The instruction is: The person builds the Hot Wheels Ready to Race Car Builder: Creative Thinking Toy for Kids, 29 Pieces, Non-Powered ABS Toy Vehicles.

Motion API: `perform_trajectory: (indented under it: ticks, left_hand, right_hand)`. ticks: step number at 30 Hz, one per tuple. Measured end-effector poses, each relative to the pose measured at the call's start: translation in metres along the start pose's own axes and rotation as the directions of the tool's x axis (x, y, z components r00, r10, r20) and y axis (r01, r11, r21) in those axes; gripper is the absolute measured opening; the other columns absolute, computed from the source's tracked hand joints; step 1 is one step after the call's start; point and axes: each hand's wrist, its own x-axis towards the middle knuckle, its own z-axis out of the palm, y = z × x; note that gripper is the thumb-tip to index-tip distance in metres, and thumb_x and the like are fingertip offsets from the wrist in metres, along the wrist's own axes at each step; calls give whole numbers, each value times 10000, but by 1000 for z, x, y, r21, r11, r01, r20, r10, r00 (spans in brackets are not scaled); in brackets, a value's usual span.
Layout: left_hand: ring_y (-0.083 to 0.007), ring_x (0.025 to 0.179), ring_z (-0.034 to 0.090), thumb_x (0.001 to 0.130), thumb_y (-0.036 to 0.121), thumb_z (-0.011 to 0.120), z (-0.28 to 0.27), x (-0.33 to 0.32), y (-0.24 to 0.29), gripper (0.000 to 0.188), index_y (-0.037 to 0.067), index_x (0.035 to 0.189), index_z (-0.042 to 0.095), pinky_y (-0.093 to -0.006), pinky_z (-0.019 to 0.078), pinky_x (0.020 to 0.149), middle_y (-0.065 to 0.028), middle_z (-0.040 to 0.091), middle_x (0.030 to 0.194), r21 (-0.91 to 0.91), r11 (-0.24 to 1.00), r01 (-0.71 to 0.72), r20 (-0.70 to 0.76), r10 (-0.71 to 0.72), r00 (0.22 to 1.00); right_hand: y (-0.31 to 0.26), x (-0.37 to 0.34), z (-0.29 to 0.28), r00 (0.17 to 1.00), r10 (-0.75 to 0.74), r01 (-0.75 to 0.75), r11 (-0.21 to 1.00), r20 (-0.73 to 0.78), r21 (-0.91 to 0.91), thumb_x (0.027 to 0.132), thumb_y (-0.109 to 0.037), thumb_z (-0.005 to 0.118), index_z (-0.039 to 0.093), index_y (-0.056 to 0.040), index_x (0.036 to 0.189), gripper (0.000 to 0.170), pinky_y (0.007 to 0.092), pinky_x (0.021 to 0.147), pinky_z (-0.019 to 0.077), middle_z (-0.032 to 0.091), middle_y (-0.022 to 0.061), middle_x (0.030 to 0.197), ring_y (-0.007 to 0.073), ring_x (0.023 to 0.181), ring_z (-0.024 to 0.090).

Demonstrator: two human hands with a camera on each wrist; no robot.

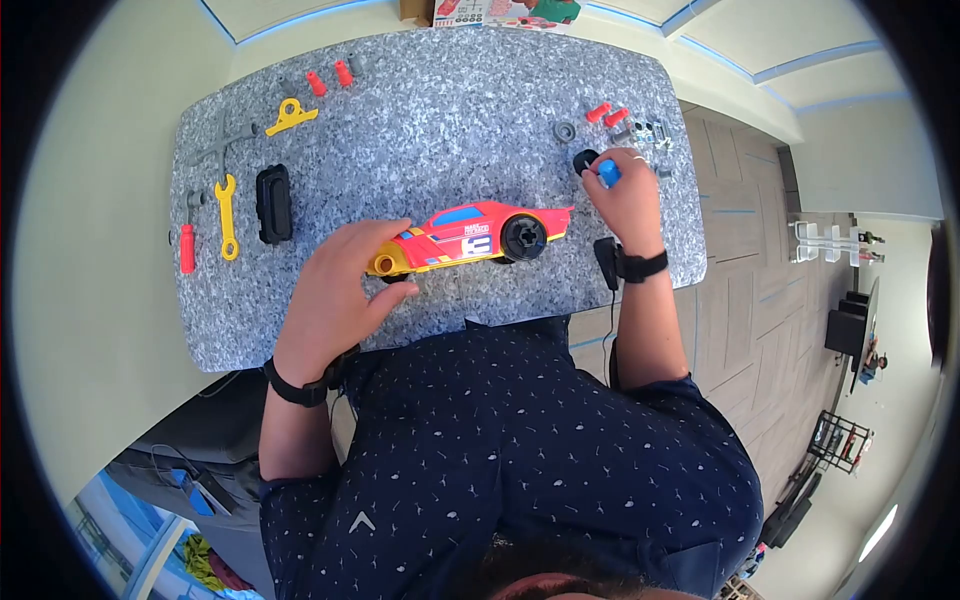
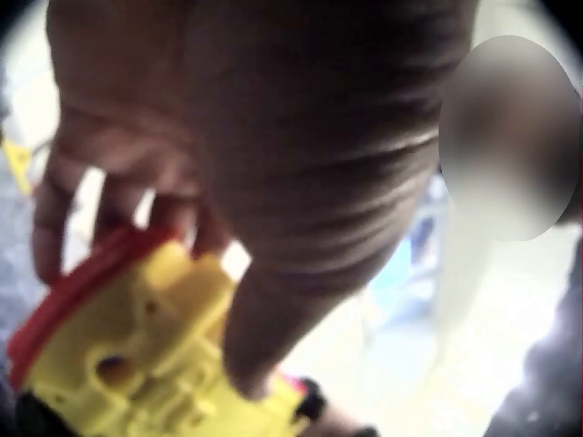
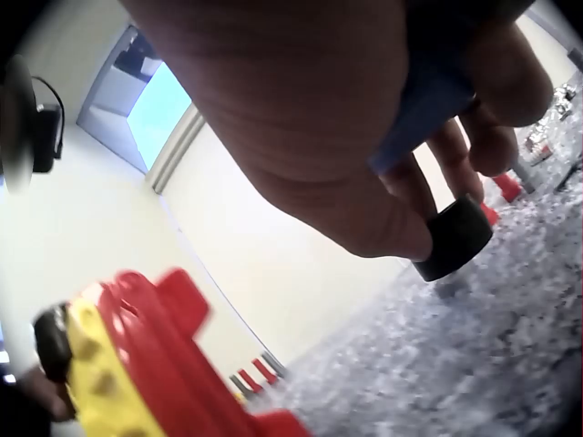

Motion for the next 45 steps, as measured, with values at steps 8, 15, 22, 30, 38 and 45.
perform_trajectory:
  ticks: [8, 15, 22, 30, 38, 45]
  left_hand:
    - [-280, 1111, 789, 876, 126, 929, 50, 1, -4, 503, 49, 1340, 751, -383, 599, 974, -129, 803, 1230, -314, 949, 4, -158, -57, 986]
    - [-328, 1069, 795, 832, 168, 959, 79, 0, -12, 536, 57, 1301, 725, -407, 616, 933, -134, 793, 1189, -403, 915, -21, -237, -82, 968]
    - [-332, 1107, 791, 814, 143, 967, 75, 6, -10, 554, 73, 1308, 725, -421, 619, 950, -126, 782, 1201, -422, 903, -83, -219, -12, 976]
    - [-299, 1094, 763, 806, 183, 1005, 70, 4, -7, 668, 53, 1396, 722, -397, 592, 962, -133, 761, 1218, -373, 917, -141, -215, 62, 975]
    - [-291, 1118, 684, 871, 123, 896, 66, 3, -8, 637, 30, 1463, 679, -389, 530, 1013, -149, 681, 1243, -397, 905, -152, -156, 97, 983]
    - [-329, 1136, 611, 881, 226, 754, 61, 1, -16, 692, 9, 1524, 620, -425, 478, 1056, -165, 615, 1225, -522, 836, -167, -104, 132, 986]
  right_hand:
    - [-157, -38, -51, 909, -415, 330, 775, 40, 539, 843, -21, 858, 736, -36, 1200, 378, 411, 976, 614, 768, 156, 1261, 326, 1123, 776]
    - [-185, -54, -10, 805, -545, 414, 799, 234, 436, 853, -68, 843, 727, -91, 1302, 465, 453, 834, 635, 704, 82, 1322, 329, 1060, 765]
    - [-173, -65, -13, 787, -585, 447, 759, 194, 474, 865, -173, 911, 760, -109, 1277, 443, 428, 843, 643, 693, 92, 1384, 315, 1108, 762]
    - [-131, -38, -65, 940, -339, 325, 862, -34, 389, 928, -157, 920, 794, -51, 1241, 354, 420, 929, 608, 781, 145, 1207, 340, 1095, 768]
    - [28, -8, -90, 973, 196, -213, 966, -123, -145, 933, -133, 874, 805, -60, 1262, 345, 481, 957, 593, 774, 222, 1209, 422, 1101, 749]
    - [89, -18, -82, 961, 272, -277, 939, -56, -203, 922, -117, 865, 811, -93, 1262, 345, 490, 1002, 589, 766, 236, 1216, 437, 1158, 734]
